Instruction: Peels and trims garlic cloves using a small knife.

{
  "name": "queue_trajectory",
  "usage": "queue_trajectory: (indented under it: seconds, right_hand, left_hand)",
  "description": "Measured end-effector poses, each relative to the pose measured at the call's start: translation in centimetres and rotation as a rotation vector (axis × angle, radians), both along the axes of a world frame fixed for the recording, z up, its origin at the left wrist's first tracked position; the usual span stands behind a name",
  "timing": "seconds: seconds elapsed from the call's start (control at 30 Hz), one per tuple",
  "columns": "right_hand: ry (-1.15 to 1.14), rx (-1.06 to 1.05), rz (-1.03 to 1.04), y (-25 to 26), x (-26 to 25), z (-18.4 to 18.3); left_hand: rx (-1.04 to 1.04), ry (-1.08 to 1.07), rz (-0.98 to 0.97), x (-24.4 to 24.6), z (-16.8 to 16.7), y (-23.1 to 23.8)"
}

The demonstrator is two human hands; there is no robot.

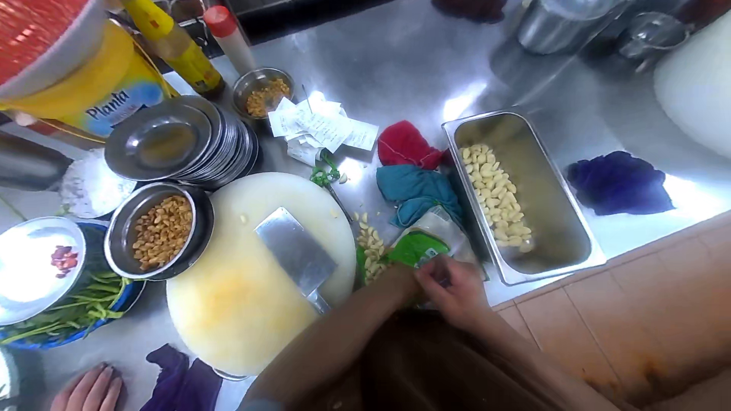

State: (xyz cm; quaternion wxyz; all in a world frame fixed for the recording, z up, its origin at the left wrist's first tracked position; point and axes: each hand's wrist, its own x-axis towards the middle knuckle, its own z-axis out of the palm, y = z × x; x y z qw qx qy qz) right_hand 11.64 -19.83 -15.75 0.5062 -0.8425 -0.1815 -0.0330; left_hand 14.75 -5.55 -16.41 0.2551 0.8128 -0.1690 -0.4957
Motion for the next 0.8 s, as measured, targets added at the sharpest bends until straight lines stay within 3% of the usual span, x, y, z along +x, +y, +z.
queue_trajectory:
  seconds: [0.2,0.37,0.57,0.67,0.8]
  right_hand:
    - [0.081,0.049,0.050,0.0,0.3,0.0]
    - [0.103,0.099,0.044,-0.6,0.5,0.2]
    - [0.128,0.102,0.062,-0.9,0.6,0.3]
    - [0.179,0.099,0.045,-1.5,0.6,0.4]
    - [0.215,0.102,-0.029,-2.2,0.6,0.7]
  left_hand:
    - [0.130,0.072,-0.110,0.9,3.3,0.3]
    - [0.122,0.047,-0.122,1.1,5.1,-0.4]
    - [0.127,0.093,-0.019,0.8,3.5,-0.7]
    - [0.166,0.084,-0.060,0.7,1.4,-1.9]
    - [0.227,-0.029,0.020,0.2,3.1,-1.5]
